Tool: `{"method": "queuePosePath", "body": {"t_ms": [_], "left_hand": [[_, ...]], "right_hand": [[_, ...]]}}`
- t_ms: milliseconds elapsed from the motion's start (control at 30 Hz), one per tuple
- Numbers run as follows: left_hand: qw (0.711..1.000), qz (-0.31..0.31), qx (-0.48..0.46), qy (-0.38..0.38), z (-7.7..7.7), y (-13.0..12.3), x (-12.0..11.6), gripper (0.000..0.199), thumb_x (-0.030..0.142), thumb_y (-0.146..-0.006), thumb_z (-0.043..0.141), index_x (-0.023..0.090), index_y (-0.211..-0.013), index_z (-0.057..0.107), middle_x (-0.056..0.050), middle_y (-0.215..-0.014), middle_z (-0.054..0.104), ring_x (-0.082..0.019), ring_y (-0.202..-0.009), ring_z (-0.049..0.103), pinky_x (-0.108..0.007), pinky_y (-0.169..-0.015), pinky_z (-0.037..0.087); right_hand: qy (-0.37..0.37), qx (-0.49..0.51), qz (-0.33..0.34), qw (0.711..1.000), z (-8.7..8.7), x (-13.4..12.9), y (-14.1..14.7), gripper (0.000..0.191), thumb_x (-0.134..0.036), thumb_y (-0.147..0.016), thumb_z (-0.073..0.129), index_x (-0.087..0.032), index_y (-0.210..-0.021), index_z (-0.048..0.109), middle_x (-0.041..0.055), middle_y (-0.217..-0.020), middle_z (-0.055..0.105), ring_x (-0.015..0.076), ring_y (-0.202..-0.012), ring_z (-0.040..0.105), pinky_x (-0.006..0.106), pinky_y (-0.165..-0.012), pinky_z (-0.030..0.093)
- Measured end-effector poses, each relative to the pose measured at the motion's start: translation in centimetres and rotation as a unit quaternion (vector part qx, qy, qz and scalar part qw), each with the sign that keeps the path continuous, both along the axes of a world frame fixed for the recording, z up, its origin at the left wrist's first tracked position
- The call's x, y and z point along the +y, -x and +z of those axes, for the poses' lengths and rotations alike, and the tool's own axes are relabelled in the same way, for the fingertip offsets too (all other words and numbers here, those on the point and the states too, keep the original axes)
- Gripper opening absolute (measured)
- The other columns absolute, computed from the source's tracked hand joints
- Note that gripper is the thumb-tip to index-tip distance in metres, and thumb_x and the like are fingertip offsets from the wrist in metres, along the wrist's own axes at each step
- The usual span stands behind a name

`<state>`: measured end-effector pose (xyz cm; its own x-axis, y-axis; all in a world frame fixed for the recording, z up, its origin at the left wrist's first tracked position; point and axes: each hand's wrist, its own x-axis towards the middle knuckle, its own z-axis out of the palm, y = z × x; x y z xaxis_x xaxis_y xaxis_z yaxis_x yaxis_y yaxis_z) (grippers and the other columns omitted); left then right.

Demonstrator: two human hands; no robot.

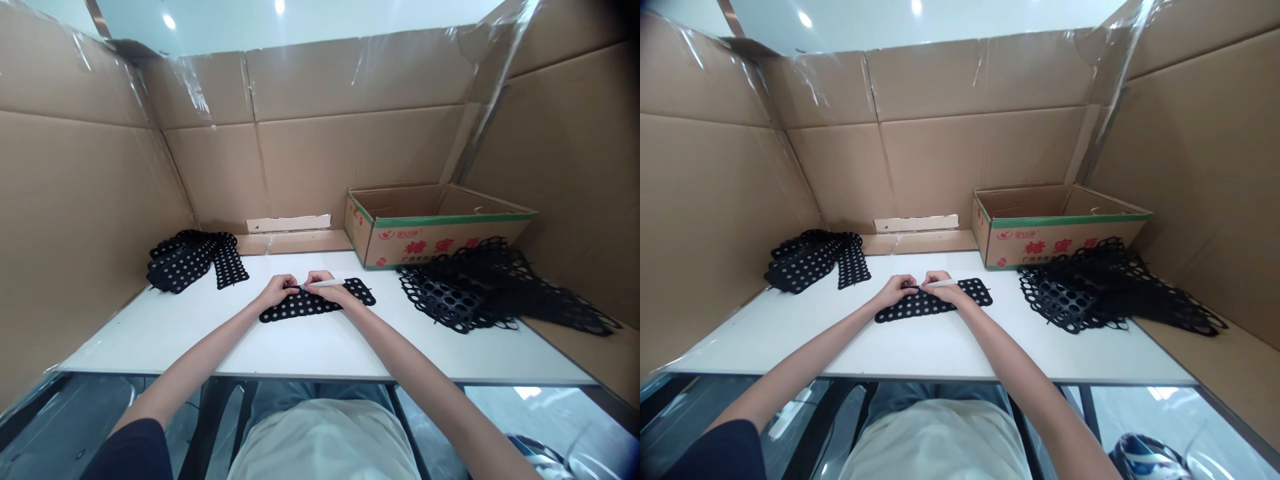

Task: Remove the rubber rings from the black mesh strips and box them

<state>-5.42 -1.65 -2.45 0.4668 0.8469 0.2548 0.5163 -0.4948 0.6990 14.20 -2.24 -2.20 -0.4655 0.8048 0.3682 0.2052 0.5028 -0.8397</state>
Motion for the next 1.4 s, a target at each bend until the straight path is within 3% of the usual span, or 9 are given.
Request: {"method": "queuePosePath", "body": {"t_ms": [133,333,533,733,1167,1400], "left_hand": [[0.998,0.004,0.03,-0.054,0.0,0.0,-0.2,0.011,0.025,-0.071,0.059,0.015,-0.075,0.059,-0.001,-0.076,0.061,-0.014,-0.071,0.053,-0.027,-0.07,0.041],[0.997,0.001,0.029,-0.069,-0.1,-0.1,-0.2,0.01,0.024,-0.072,0.057,0.015,-0.076,0.059,-0.001,-0.076,0.061,-0.014,-0.073,0.053,-0.027,-0.07,0.041],[0.999,-0.023,-0.016,-0.022,-0.3,-0.2,-0.1,0.01,0.023,-0.072,0.055,0.014,-0.074,0.059,0.0,-0.072,0.059,-0.013,-0.069,0.052,-0.025,-0.068,0.04],[0.999,-0.031,-0.037,0.01,-0.2,-0.4,0.0,0.008,0.021,-0.069,0.056,0.013,-0.072,0.058,0.001,-0.068,0.057,-0.012,-0.066,0.05,-0.024,-0.067,0.04],[0.997,-0.024,-0.05,0.045,-0.5,-0.3,0.4,0.01,0.022,-0.067,0.059,0.013,-0.07,0.058,0.002,-0.064,0.055,-0.011,-0.062,0.047,-0.024,-0.064,0.038],[0.993,-0.05,-0.013,0.106,0.7,0.3,1.5,0.015,0.025,-0.064,0.061,0.012,-0.072,0.059,0.001,-0.064,0.056,-0.01,-0.06,0.048,-0.024,-0.061,0.038]], "right_hand": [[-0.004,-0.013,-0.017,1.0,-0.2,0.1,0.8,0.009,-0.023,-0.066,0.054,-0.017,-0.06,0.052,-0.0026,-0.06,0.053,0.0116,-0.06,0.048,0.023,-0.058,0.036],[-0.029,0.003,-0.01,1.0,-0.8,0.2,1.5,0.005,-0.019,-0.061,0.05,-0.018,-0.058,0.046,-0.0038,-0.057,0.046,0.0102,-0.055,0.042,0.022,-0.053,0.032],[0.033,0.008,-0.031,0.999,-0.4,0.0,1.3,0.01,-0.019,-0.06,0.048,-0.018,-0.053,0.042,-0.0044,-0.053,0.041,0.0098,-0.053,0.038,0.022,-0.05,0.028],[0.028,-0.005,-0.041,0.999,-0.7,0.3,1.3,0.011,-0.018,-0.06,0.047,-0.018,-0.051,0.041,-0.0047,-0.051,0.039,0.0101,-0.053,0.037,0.022,-0.05,0.027],[0.048,-0.012,0.006,0.999,-0.7,0.3,1.2,0.013,-0.017,-0.06,0.049,-0.018,-0.05,0.041,-0.0054,-0.05,0.039,0.0091,-0.051,0.036,0.022,-0.05,0.026],[0.085,0.078,-0.019,0.993,-0.9,0.6,1.0,0.01,-0.018,-0.059,0.051,-0.018,-0.053,0.043,-0.0061,-0.046,0.039,0.008,-0.046,0.033,0.022,-0.047,0.024]]}}
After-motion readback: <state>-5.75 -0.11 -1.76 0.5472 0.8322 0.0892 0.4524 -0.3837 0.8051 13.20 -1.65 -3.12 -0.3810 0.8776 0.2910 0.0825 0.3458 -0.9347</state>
